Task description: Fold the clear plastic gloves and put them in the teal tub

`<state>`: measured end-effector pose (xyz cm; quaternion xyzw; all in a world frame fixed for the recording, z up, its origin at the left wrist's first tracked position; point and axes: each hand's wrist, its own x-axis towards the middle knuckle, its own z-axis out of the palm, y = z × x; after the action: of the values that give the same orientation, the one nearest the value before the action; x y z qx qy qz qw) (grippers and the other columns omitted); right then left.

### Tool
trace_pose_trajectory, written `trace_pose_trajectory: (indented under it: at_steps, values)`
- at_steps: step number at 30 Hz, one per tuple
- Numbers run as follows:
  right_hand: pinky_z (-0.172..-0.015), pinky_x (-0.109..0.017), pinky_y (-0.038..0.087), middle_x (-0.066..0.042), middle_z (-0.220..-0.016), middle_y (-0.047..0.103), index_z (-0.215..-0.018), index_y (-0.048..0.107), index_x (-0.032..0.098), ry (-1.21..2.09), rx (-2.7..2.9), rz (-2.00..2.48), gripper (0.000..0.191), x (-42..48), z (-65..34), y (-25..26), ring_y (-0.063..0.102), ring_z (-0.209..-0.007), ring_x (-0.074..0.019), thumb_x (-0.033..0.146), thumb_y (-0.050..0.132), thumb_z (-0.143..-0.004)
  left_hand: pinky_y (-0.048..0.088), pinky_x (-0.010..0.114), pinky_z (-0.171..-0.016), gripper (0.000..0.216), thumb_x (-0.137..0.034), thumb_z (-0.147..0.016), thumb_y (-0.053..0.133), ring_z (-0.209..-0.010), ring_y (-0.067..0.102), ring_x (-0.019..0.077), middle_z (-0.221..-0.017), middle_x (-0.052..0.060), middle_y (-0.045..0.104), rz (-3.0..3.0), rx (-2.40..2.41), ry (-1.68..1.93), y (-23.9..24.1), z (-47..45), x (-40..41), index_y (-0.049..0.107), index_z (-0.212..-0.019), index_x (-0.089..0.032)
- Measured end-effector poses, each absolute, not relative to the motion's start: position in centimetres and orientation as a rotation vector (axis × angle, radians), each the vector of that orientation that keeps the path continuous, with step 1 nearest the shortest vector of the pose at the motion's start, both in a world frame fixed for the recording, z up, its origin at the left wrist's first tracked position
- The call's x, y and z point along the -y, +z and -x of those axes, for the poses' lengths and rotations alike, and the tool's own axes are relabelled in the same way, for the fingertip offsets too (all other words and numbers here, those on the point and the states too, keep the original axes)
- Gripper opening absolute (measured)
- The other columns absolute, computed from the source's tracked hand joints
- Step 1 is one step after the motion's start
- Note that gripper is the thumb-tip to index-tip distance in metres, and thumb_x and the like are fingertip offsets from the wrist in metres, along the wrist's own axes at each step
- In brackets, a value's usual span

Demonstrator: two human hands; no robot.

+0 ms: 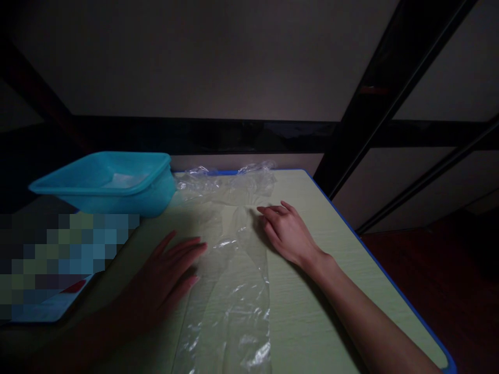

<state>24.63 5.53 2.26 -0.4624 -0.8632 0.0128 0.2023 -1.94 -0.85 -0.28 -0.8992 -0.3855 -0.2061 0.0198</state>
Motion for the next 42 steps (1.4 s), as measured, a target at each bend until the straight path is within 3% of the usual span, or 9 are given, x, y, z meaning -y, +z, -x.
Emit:
trace_pose_trajectory:
  at_steps: [11, 15, 19, 26, 34, 42]
  values:
    - [-0.092, -0.049, 0.039, -0.011, -0.097, 0.069, -0.115, 0.055, 0.011, 0.157, 2.399, 1.226, 0.040, -5.6, -24.7, 2.4, 0.061, -0.092, -0.0237, 0.014, 0.031, -0.083, 0.031, 0.052, -0.101, 0.026, -0.018, -0.088, 0.040, -0.103, 0.057, 0.0223, -0.107, 0.011, 0.064, 2.738, 1.208, -0.705, 0.3, 2.4, 0.5, 0.048, -0.112, -0.011]
    - [-0.090, -0.048, 0.041, -0.013, -0.102, 0.066, -0.115, 0.055, 0.009, 0.175, 2.421, 1.197, 0.040, -5.7, -24.7, 2.4, 0.060, -0.095, -0.0247, 0.015, 0.031, -0.084, 0.031, 0.043, -0.105, 0.032, -0.015, -0.087, 0.042, -0.112, 0.052, 0.0196, -0.117, 0.010, 0.061, 2.869, 1.009, -0.770, 0.4, 2.5, 0.6, 0.047, -0.118, -0.013]
    - [-0.089, -0.049, 0.043, -0.013, -0.110, 0.063, -0.117, 0.054, 0.013, 0.233, 2.429, 1.140, 0.038, -5.6, -24.5, 2.4, 0.058, -0.099, -0.0247, 0.018, 0.031, -0.087, 0.026, 0.044, -0.108, 0.039, -0.016, -0.086, 0.045, -0.118, 0.047, 0.0196, -0.122, 0.008, 0.058, 3.079, 0.844, -0.634, 0.6, 2.4, 0.7, 0.044, -0.125, -0.017]
    - [-0.105, -0.055, 0.023, -0.010, -0.132, 0.049, -0.131, 0.040, 0.020, 0.347, 2.553, 1.067, 0.040, -5.2, -24.1, 1.5, 0.041, -0.124, -0.0239, 0.028, 0.033, -0.093, 0.024, 0.044, -0.108, 0.036, -0.018, -0.087, 0.045, -0.113, 0.050, 0.0198, -0.120, 0.008, 0.060, 3.175, 0.758, -0.513, 1.0, 2.1, 0.9, 0.044, -0.123, -0.015]
    - [-0.105, -0.057, 0.020, -0.010, -0.132, 0.050, -0.133, 0.038, 0.019, 0.288, 2.608, 1.068, 0.041, -5.5, -22.5, 1.5, 0.038, -0.126, -0.0252, 0.029, 0.033, -0.093, 0.024, 0.036, -0.107, 0.030, -0.022, -0.089, 0.045, -0.107, 0.053, 0.0181, -0.115, 0.005, 0.062, 3.141, 0.733, -0.591, 1.4, 1.8, 0.9, 0.050, -0.117, -0.014]
    - [-0.104, -0.058, 0.020, -0.011, -0.137, 0.044, -0.135, 0.034, 0.018, 0.274, 2.621, 1.128, 0.043, -5.5, -22.6, 1.5, 0.032, -0.130, -0.0259, 0.030, 0.033, -0.094, 0.023, 0.038, -0.108, 0.029, -0.018, -0.087, 0.044, -0.108, 0.053, 0.0176, -0.115, 0.006, 0.062, 3.126, 0.723, -0.644, 0.8, 1.8, 1.0, 0.050, -0.115, -0.014]
